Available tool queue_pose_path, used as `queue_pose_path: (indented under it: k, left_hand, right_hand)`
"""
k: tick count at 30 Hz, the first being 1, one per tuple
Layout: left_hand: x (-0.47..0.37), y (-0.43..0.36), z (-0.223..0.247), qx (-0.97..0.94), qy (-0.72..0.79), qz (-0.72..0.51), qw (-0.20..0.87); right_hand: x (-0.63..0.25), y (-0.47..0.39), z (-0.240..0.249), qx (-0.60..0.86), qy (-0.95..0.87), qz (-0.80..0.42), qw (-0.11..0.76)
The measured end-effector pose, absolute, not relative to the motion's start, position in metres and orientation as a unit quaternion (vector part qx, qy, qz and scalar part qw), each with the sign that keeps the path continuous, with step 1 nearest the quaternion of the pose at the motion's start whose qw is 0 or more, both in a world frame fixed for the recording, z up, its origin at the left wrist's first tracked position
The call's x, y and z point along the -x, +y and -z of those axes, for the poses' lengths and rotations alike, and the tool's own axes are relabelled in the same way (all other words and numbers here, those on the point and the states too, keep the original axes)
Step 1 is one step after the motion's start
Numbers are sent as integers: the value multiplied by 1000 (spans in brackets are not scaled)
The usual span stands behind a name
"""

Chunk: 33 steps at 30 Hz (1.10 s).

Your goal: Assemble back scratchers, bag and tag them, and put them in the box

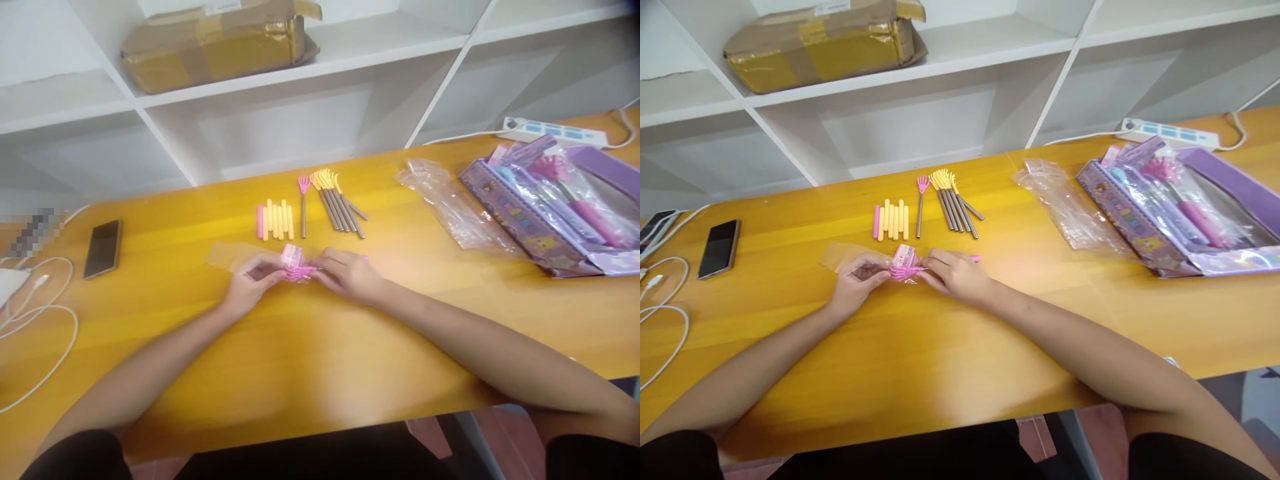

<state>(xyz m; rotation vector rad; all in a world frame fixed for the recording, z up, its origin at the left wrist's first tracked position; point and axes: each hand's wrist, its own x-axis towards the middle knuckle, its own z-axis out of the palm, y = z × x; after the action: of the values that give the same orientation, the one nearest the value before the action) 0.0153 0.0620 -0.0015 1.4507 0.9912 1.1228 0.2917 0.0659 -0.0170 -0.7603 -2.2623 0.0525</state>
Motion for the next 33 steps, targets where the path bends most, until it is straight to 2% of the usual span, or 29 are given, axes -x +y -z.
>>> queue_pose_path:
  k: [6,10,15,19,26,33]
  left_hand:
    - [-19,61,-2,-571,415,-462,537]
    - [-18,62,0,-560,424,-458,545]
    - [-12,71,10,-478,449,-559,507]
    - [-13,78,4,-390,422,-616,539]
    - [-12,76,9,-424,422,-569,564]
    - [-9,66,10,-529,459,-427,572]
  right_hand:
    - [-284,60,17,350,-841,-107,399]
    - [-281,56,18,406,-816,-138,388]
    - [-289,63,16,441,-825,-115,334]
    - [-297,72,17,461,-826,-128,298]
    - [-297,72,18,390,-849,-112,338]
    - [-284,56,17,327,-861,-134,367]
